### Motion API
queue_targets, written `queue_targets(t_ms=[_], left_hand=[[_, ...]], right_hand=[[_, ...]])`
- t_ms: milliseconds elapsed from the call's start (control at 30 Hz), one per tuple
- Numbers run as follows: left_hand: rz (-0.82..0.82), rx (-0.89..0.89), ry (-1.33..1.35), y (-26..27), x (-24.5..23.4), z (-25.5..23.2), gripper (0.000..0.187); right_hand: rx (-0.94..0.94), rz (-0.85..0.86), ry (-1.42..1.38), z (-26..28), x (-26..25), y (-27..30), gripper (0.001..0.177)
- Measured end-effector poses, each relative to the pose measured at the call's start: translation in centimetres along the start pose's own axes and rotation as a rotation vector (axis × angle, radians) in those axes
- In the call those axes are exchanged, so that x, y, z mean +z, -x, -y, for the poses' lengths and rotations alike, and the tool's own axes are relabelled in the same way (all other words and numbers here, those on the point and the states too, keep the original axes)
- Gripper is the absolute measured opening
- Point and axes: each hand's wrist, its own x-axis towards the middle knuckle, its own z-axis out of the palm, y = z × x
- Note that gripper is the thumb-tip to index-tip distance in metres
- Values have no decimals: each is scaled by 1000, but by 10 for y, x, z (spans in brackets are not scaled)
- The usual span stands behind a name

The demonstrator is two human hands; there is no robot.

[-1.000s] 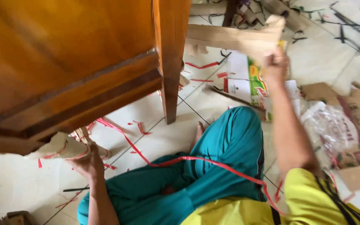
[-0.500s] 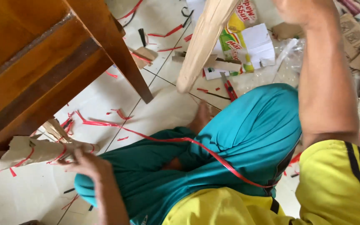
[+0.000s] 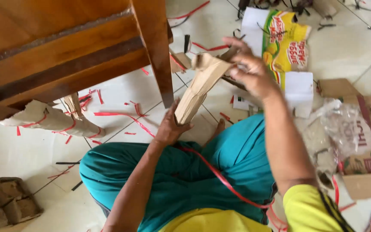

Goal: Wrapping wooden chair legs with cardboard and securing them with red plastic string for protection.

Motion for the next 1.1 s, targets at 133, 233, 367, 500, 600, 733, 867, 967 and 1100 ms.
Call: queue_targets(t_ms=[133,233,367,500,600,733,867,967,1100], left_hand=[[-37,-289,-50,-20,19,24,87],[-91,-362,-4,-8,13,-21,70],[-36,-295,295,11,-1,4,67],[51,-145,506,12,-10,46,80],[20,-110,519,-1,-21,51,81],[35,-131,510,-14,-30,20,90],[53,-160,460,-20,-25,21,90],[-25,-152,325,-26,-27,-9,89],[-313,-217,201,-40,-1,-3,107]], right_hand=[[-277,-40,124,-4,27,-15,27],[-315,-111,75,-6,33,-13,23],[-419,-11,1,32,49,-8,16],[-605,76,90,51,75,-31,11],[-618,75,112,50,97,-49,16],[-401,-151,-152,30,117,-44,91],[-61,-88,-312,-31,127,-29,81],[110,129,-250,-65,135,-13,66],[112,129,-258,-88,126,-14,59]])
